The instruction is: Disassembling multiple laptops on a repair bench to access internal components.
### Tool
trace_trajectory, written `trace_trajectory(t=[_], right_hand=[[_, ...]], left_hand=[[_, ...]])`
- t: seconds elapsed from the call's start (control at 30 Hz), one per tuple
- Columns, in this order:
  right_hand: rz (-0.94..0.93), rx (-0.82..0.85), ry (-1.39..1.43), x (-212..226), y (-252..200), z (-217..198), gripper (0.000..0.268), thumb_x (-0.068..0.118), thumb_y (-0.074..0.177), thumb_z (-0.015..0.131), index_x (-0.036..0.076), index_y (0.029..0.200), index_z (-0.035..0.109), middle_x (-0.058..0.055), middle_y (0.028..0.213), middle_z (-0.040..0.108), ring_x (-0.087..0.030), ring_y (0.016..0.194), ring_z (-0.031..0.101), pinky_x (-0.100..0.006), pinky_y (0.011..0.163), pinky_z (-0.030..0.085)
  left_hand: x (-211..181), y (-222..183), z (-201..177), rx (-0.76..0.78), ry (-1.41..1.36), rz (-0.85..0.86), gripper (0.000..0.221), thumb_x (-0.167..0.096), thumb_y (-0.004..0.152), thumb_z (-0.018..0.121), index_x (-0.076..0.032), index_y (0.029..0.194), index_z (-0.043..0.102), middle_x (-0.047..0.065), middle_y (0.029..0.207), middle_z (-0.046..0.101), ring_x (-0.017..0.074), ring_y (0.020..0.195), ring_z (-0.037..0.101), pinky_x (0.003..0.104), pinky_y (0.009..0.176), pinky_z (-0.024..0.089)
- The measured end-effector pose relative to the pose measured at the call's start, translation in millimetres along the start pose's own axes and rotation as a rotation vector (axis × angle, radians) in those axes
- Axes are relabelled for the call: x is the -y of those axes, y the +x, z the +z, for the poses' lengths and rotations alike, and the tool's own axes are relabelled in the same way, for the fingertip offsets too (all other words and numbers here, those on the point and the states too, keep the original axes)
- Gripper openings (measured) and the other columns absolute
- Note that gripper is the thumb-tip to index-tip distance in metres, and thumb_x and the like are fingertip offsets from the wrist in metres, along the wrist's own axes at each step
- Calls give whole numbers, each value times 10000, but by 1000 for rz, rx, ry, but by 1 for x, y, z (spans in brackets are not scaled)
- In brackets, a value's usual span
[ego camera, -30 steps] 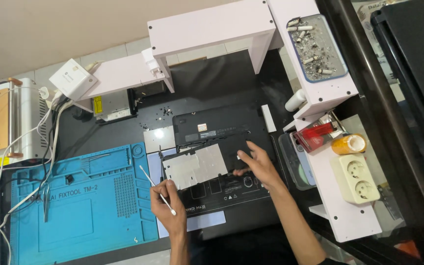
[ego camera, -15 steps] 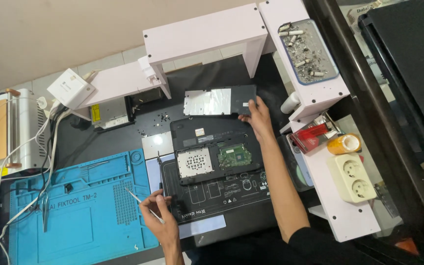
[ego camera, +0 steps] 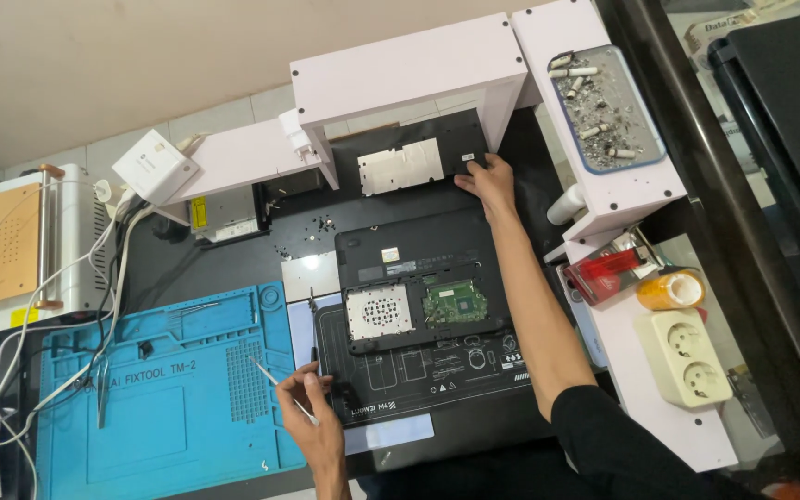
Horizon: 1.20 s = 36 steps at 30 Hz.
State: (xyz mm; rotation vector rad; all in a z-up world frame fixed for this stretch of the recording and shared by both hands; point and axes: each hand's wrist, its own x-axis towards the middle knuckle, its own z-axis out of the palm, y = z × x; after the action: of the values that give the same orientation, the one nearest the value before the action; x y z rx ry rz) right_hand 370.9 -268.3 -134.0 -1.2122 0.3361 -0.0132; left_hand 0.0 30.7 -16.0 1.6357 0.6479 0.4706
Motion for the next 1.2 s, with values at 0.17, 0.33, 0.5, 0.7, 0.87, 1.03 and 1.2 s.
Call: trace_trajectory(t=[0.17,0.33,0.5,0.7,0.87,1.03,1.2], right_hand=[[-232,-57,-511,24,-35,10,601,48,798,777,-111,1327,541,-217,1196,630,-258,835,763,-348,760,636],[-275,-141,-978,39,-62,31,827,142,733,876,-59,1435,488,-192,1388,486,-315,944,733,-415,896,577],[-382,-158,-1227,42,-63,46,705,285,805,860,41,1399,568,-146,1428,453,-405,1207,589,-520,926,521],[-351,-166,-1229,44,-60,44,646,311,847,836,85,1400,590,-127,1441,460,-392,1180,630,-512,945,538],[-468,-114,-1166,52,-97,38,664,239,848,812,38,1425,551,-182,1454,451,-434,1248,550,-512,981,501],[-581,-51,-1065,59,-177,23,519,173,906,756,43,1386,605,-184,1474,516,-420,1329,507,-491,1121,439],[-652,65,-1242,42,-204,3,496,253,950,694,82,1407,607,-181,1545,463,-394,1487,365,-545,1212,282]], left_hand=[[-2,5,0,37,54,13,264,-193,1092,443,20,1092,601,119,1019,694,177,882,654,320,825,523],[-9,3,2,64,91,30,295,-206,1093,425,24,1060,608,109,993,710,184,875,662,319,826,525],[-2,4,-4,61,137,34,328,-208,1094,420,27,1059,647,121,951,701,193,874,647,328,818,521],[4,7,-16,56,170,73,499,-261,1149,284,1,1288,685,113,842,606,186,788,565,336,727,448],[-26,30,-13,25,251,126,323,-159,1073,483,16,1266,674,99,915,637,163,799,612,343,696,505],[-45,91,-18,60,588,523,237,-19,1010,594,-57,1217,703,94,916,687,206,815,677,366,712,544],[-34,196,0,195,1328,876,85,-175,1037,574,-98,1045,609,74,995,689,284,978,663,442,777,496]])
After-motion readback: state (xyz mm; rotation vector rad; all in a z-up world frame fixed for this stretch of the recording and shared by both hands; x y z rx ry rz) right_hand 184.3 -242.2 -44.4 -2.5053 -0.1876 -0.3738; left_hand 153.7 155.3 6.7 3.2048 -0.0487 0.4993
